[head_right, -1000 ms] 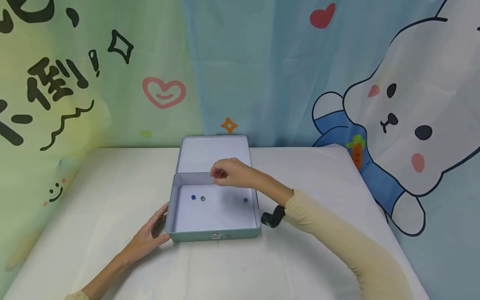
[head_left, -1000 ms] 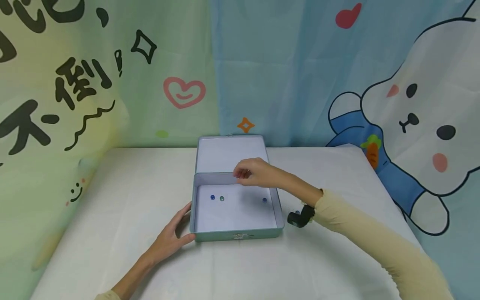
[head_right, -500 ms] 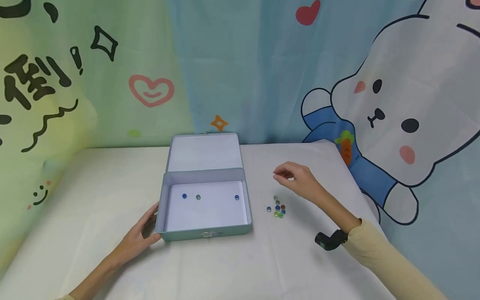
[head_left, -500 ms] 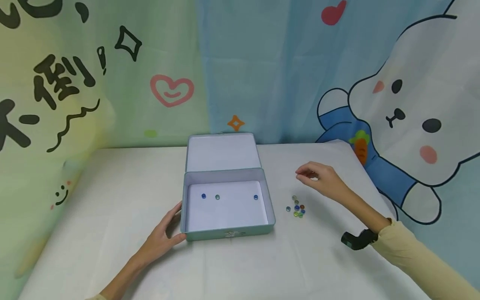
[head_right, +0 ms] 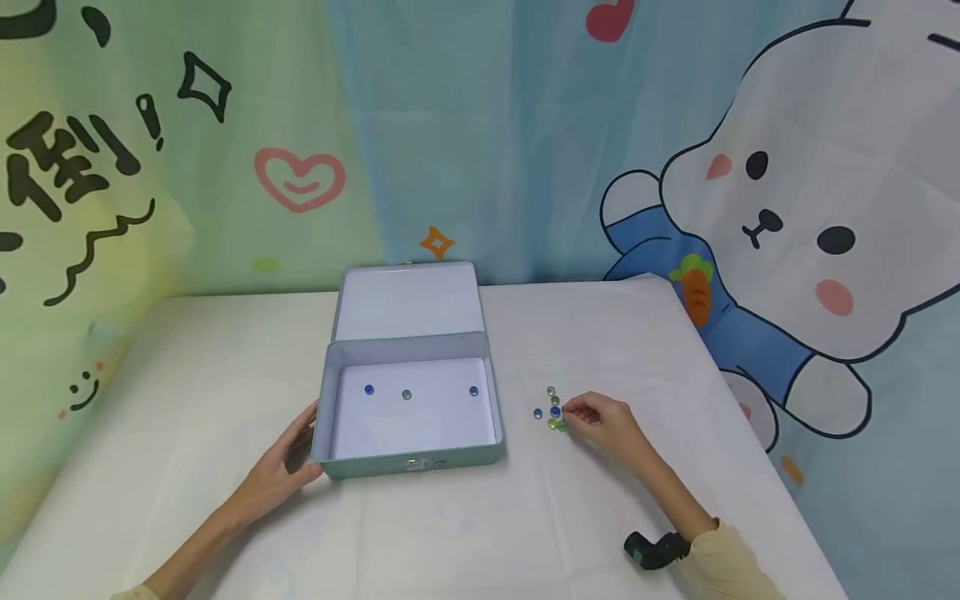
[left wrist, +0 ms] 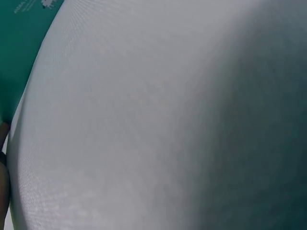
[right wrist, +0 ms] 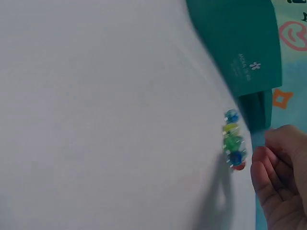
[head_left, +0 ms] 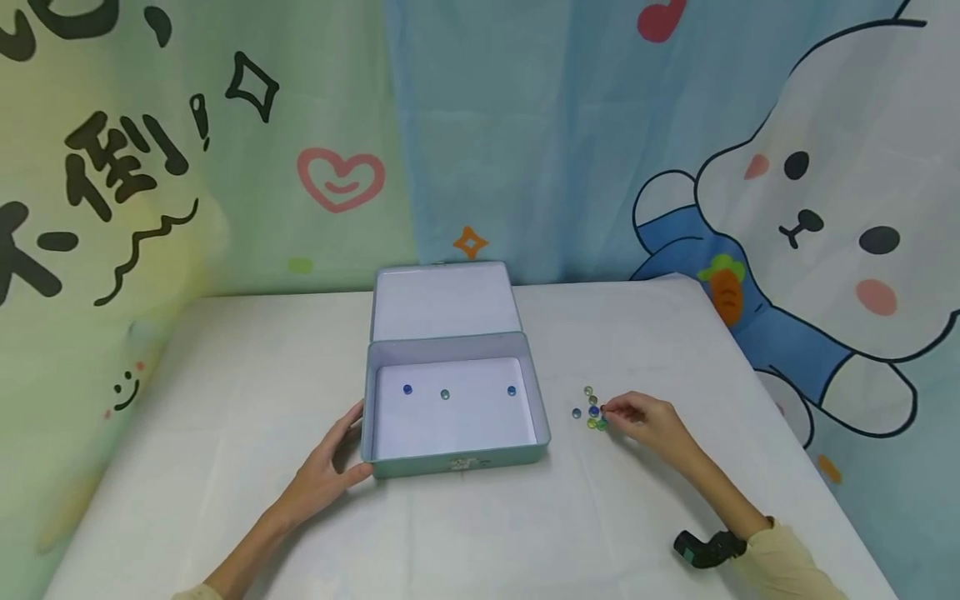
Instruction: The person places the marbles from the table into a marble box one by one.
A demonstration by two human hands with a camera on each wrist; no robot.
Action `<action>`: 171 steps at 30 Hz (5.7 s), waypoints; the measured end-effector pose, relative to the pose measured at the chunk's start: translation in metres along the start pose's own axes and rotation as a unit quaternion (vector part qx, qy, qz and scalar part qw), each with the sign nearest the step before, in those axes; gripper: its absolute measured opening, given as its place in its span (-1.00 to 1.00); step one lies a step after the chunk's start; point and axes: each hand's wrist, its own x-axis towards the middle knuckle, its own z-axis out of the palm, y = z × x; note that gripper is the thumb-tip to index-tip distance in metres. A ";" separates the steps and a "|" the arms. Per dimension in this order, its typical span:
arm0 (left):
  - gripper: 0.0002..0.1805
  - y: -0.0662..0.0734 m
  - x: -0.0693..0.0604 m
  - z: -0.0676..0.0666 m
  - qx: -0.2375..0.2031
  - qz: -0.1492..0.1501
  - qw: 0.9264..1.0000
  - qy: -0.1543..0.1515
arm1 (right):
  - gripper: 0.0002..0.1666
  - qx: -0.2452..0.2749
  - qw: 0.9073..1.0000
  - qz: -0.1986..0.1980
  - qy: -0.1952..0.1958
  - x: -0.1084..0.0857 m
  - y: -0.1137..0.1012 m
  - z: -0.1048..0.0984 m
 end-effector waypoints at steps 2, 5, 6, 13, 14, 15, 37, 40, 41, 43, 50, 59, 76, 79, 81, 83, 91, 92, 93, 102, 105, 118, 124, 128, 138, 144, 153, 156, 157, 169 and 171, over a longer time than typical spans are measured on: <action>0.00 -0.001 -0.001 0.000 0.000 0.002 1.000 0.001 | -0.82 0.005 1.000 -0.010 0.000 -0.006 0.004 0.003; 0.00 0.000 -0.001 -0.001 0.000 0.003 1.000 0.003 | -0.80 0.006 1.000 -0.017 -0.001 -0.009 0.007 0.005; 0.00 0.000 -0.001 -0.001 -0.001 0.003 1.000 0.003 | -0.80 0.007 1.000 -0.020 -0.001 -0.009 0.007 0.006; 0.01 0.002 -0.001 -0.001 -0.006 -0.006 1.000 0.000 | -0.76 -0.001 0.998 -0.063 -0.009 -0.005 0.007 0.008; 0.01 0.002 -0.001 0.000 -0.006 -0.006 1.000 -0.001 | -0.76 -0.010 0.997 -0.073 -0.010 -0.004 0.006 0.008; 0.01 0.002 -0.001 0.000 -0.006 -0.008 1.000 -0.001 | -0.76 -0.017 0.996 -0.082 -0.012 -0.004 0.005 0.008; 0.01 0.002 -0.001 0.001 -0.003 0.003 1.000 0.000 | -0.72 -0.129 0.978 -0.163 -0.021 -0.001 0.001 0.014; 0.01 0.002 -0.001 0.001 0.000 0.003 1.000 0.000 | -0.73 -0.142 0.976 -0.162 -0.023 -0.002 0.002 0.015; 0.01 0.003 -0.001 0.001 0.001 0.003 1.000 0.000 | -0.73 -0.143 0.976 -0.163 -0.023 -0.002 0.002 0.016; 0.00 0.003 -0.001 0.000 0.002 0.002 1.000 0.002 | -0.73 -0.141 0.976 -0.163 -0.019 -0.003 0.002 0.016; 0.00 0.003 0.000 0.000 -0.002 0.001 1.000 0.002 | -0.70 -0.133 0.975 -0.178 -0.006 -0.003 0.000 0.013; 0.00 0.004 -0.001 0.001 -0.005 -0.005 1.000 0.001 | -0.70 -0.107 0.979 -0.171 -0.010 -0.004 -0.002 0.005; -0.02 0.002 -0.001 0.002 -0.004 0.004 1.000 -0.003 | -0.78 0.036 0.997 -0.071 -0.023 0.021 -0.027 -0.006; -0.03 0.001 0.000 0.002 -0.006 0.003 1.000 -0.005 | -0.80 0.040 0.997 -0.063 -0.025 0.030 -0.036 -0.007; -0.03 0.001 0.000 0.002 -0.008 0.004 1.000 -0.005 | -0.81 0.046 0.997 -0.057 -0.025 0.036 -0.042 -0.008; -0.03 0.001 0.000 0.002 -0.008 0.003 1.000 -0.005 | -0.83 0.058 0.997 -0.042 -0.028 0.042 -0.048 -0.007; -0.03 0.001 0.002 0.001 -0.007 0.011 1.000 -0.002 | -0.81 0.126 0.991 0.028 -0.046 0.068 -0.073 0.004; -0.03 0.000 0.002 0.001 -0.008 0.012 1.000 -0.002 | -0.80 0.128 0.990 0.028 -0.051 0.071 -0.077 0.006; -0.03 0.000 0.002 0.001 -0.008 0.012 1.000 -0.002 | -0.80 0.131 0.989 0.026 -0.057 0.075 -0.081 0.007; -0.03 -0.001 -0.001 0.001 -0.011 0.009 1.000 -0.006 | -0.81 0.118 0.988 -0.031 -0.093 0.121 -0.122 0.016; -0.04 -0.001 -0.001 0.002 -0.006 0.002 1.000 -0.005 | -0.82 0.105 0.984 -0.069 -0.126 0.139 -0.132 0.025; -0.05 0.000 0.002 0.005 -0.010 -0.006 1.000 -0.005 | -0.88 0.008 0.935 -0.159 -0.318 0.196 -0.164 0.089; -0.04 0.001 0.001 0.004 -0.010 -0.005 1.000 -0.008 | -0.89 -0.048 0.911 -0.176 -0.369 0.203 -0.167 0.115; -0.04 0.002 0.001 0.003 -0.011 -0.008 1.000 -0.007 | -0.89 -0.075 0.901 -0.151 -0.398 0.206 -0.166 0.128; -0.05 0.001 0.001 0.002 -0.010 -0.006 1.000 -0.003 | -0.89 -0.116 0.897 -0.142 -0.402 0.204 -0.148 0.155; -0.05 0.002 0.002 0.002 -0.004 -0.005 1.000 0.000 | -0.88 -0.104 0.903 -0.145 -0.392 0.203 -0.147 0.158; -0.06 0.001 0.002 0.004 -0.004 -0.013 1.000 -0.001 | -0.85 -0.128 0.897 -0.134 -0.402 0.201 -0.146 0.155; -0.06 0.000 0.001 0.004 -0.006 -0.013 1.000 0.001 | -0.81 -0.130 0.899 -0.140 -0.393 0.202 -0.146 0.149; -0.06 0.000 0.002 0.004 -0.006 -0.013 1.000 0.000 | -0.80 -0.123 0.902 -0.140 -0.390 0.202 -0.146 0.145; -0.03 0.000 0.001 0.002 0.006 -0.009 1.000 0.001 | -0.74 0.023 0.949 -0.124 -0.290 0.179 -0.145 0.049; -0.03 -0.001 0.001 0.002 0.002 -0.009 1.000 0.002 | -0.76 0.040 0.962 -0.117 -0.242 0.169 -0.138 0.033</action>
